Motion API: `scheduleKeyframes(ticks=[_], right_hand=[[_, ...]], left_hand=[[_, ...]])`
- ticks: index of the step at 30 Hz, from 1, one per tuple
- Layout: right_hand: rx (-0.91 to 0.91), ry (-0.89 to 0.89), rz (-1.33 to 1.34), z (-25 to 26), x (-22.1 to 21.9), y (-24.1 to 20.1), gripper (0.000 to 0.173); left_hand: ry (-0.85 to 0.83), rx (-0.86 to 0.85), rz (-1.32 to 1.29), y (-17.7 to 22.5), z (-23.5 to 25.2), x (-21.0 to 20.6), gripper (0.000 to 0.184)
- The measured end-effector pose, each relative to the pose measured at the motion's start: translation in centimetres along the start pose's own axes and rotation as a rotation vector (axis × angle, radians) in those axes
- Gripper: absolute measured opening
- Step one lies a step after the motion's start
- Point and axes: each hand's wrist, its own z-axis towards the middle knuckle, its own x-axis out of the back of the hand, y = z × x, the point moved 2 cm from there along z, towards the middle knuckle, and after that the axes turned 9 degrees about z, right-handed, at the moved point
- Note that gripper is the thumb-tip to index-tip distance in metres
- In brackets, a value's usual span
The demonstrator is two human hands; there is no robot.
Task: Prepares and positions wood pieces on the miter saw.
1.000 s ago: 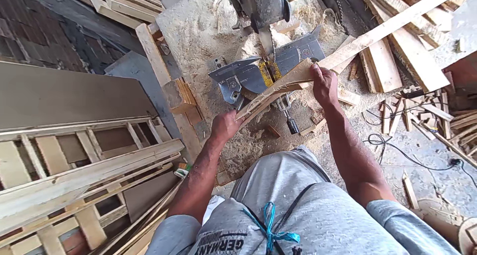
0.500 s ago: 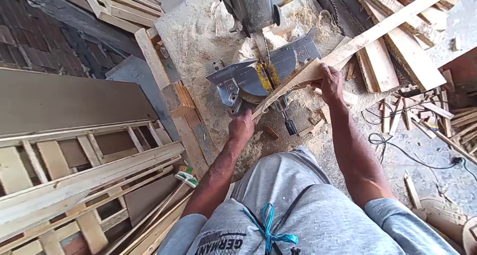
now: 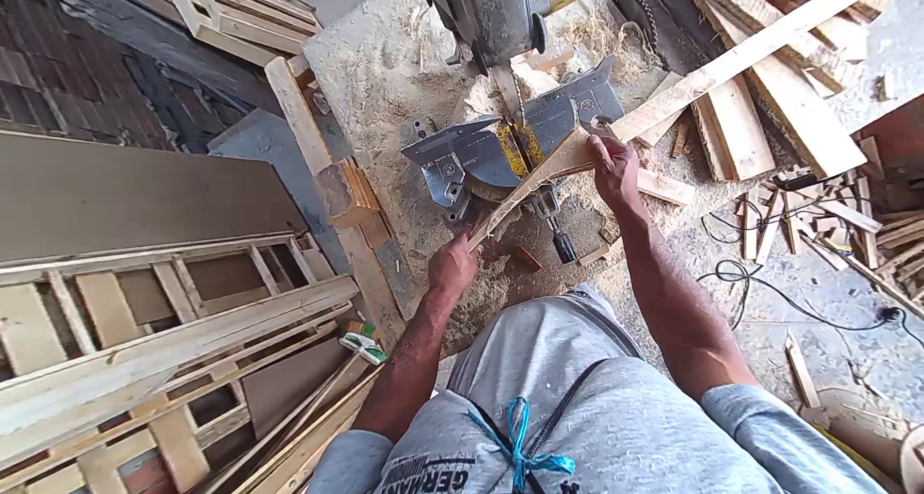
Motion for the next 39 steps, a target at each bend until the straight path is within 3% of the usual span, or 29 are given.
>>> scheduleKeyframes(ticks=[4,12,14,17,22,26,31,33,36,39], right_hand=[[-0.051,0.009,-0.129,-0.6,-0.6,-0.9,0.044],[-0.125,0.149,-0.187,-1.9,-1.8,-1.8,0.051],[-0.129,0.17,-0.168,-1.4,-2.1,-2.7,0.045],[-0.112,0.125,-0.198,0.1,-3.3,-5.0,0.05],[-0.089,0.06,-0.259,3.6,-7.0,-4.8,0.057],[-0.03,0.045,-0.454,5.9,-9.0,-1.3,0.059],[-0.106,-0.05,-0.416,5.7,-9.7,-2.5,0.049],[-0.115,-0.072,-0.403,5.4,-10.2,-3.2,0.043],[-0.106,-0.025,-0.368,5.1,-11.0,-2.5,0.041],[-0.068,-0.071,-0.317,5.3,-10.8,-2.2,0.044]], left_hand=[[-0.105,0.046,0.058,0.5,0.7,0.8,0.051],[-0.037,0.012,0.114,-0.3,0.9,1.4,0.04],[-0.031,0.002,0.115,-0.9,1.1,3.5,0.04],[0.005,-0.03,0.128,-3.0,2.8,8.1,0.038],[0.074,-0.131,0.24,-6.1,9.9,12.1,0.031],[0.013,-0.133,0.264,-6.9,14.3,11.2,0.037],[-0.023,-0.147,0.264,-8.4,15.6,12.1,0.035],[-0.036,-0.15,0.245,-9.4,15.8,12.2,0.042],[-0.17,-0.223,0.152,-10.4,16.4,12.9,0.064],[-0.286,-0.25,0.128,-11.7,17.5,13.3,0.062]])
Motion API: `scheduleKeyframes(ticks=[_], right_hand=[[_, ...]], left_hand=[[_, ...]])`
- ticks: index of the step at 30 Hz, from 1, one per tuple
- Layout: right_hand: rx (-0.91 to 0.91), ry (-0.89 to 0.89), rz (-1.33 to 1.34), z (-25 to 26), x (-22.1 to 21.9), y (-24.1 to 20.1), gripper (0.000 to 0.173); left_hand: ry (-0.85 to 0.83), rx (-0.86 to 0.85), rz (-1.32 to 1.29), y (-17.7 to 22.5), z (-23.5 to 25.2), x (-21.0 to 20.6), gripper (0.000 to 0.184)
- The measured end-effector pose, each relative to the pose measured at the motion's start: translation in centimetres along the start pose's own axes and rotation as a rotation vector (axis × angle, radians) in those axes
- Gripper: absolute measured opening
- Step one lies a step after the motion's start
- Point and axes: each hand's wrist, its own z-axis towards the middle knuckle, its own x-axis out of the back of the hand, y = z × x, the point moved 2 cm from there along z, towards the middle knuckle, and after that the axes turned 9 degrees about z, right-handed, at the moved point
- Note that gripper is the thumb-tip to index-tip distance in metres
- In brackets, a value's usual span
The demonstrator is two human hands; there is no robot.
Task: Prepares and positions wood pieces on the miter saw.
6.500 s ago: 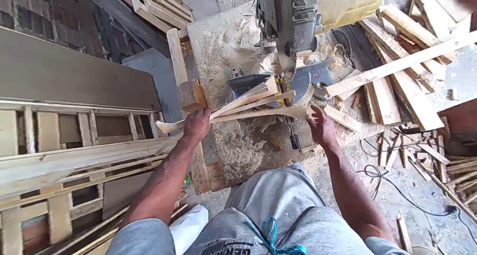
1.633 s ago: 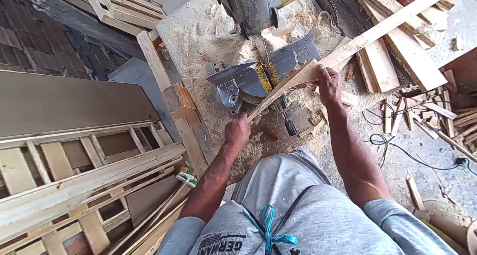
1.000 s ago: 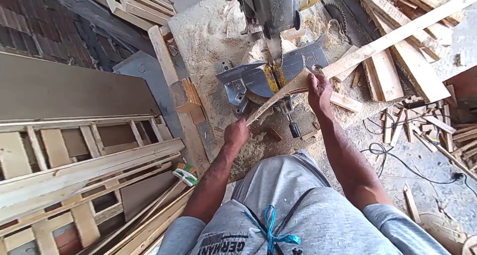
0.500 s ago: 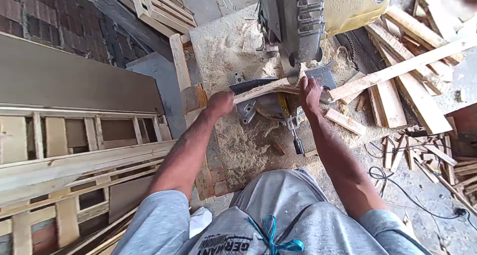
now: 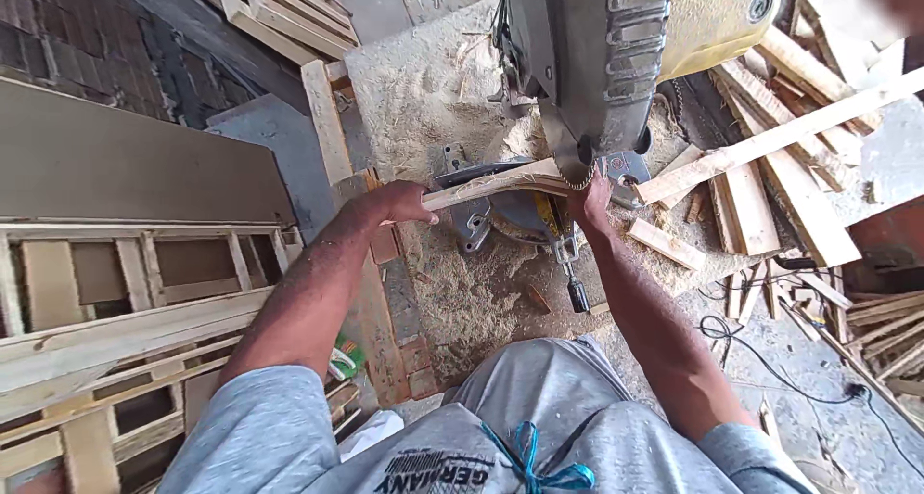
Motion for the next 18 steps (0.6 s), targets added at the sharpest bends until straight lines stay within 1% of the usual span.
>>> scheduleKeyframes(ticks=[2,3,4,5,6,8,9,10,11,12,13,14,15,16,17,18], right_hand=[[0.002,-0.084,0.087,0.0,1.0,0.5,0.055],[0.0,-0.099,0.166,-0.1,1.9,0.8,0.062],[0.013,-0.057,0.242,-0.5,3.3,0.7,0.066],[0.054,0.025,0.312,-1.3,5.5,-0.1,0.064],[0.148,0.14,0.361,-2.3,8.3,-1.5,0.059],[0.483,0.369,0.401,-4.8,15.1,-6.0,0.046],[0.654,0.437,0.357,-5.5,18.6,-8.6,0.041],[0.772,0.475,0.257,-5.9,21.6,-11.4,0.037],[0.815,0.479,0.109,-5.6,24.0,-14.1,0.038],[0.798,0.429,-0.059,-4.2,25.8,-16.7,0.039],[0.716,0.323,-0.226,-2.2,27.0,-19.0,0.044],[0.648,0.181,-0.361,-0.1,27.3,-21.2,0.046],[0.613,0.027,-0.444,1.2,26.9,-23.2,0.044],[0.584,-0.1,-0.504,1.5,26.4,-24.7,0.042],[0.558,-0.18,-0.541,0.4,25.9,-26.0,0.038],[0.428,-0.201,-0.59,-3.1,24.8,-28.6,0.031]], left_hand=[[-0.02,0.054,0.033,-0.2,0.5,-0.3,0.059],[-0.022,0.087,0.049,0.0,0.6,-0.4,0.062],[-0.021,0.112,0.062,0.1,0.6,-0.5,0.065],[-0.012,0.121,0.074,0.2,0.7,-0.5,0.066],[-0.002,0.118,0.081,0.4,0.7,-0.4,0.066],[0.039,0.083,0.09,1.3,0.3,-0.3,0.064],[0.063,0.072,0.088,1.9,0.1,-0.1,0.062],[0.088,0.072,0.081,2.4,0.0,-0.1,0.06],[0.112,0.08,0.081,2.8,0.2,0.1,0.056],[0.131,0.09,0.079,2.9,0.4,0.4,0.053],[0.143,0.098,0.071,2.9,0.7,0.7,0.051],[0.146,0.108,0.061,2.8,1.0,0.8,0.05],[0.141,0.122,0.044,2.8,1.2,0.9,0.05],[0.141,0.142,0.015,2.9,1.2,0.9,0.049],[0.141,0.174,-0.025,3.0,1.3,0.7,0.049],[0.144,0.2,-0.059,3.0,1.3,0.6,0.049]])
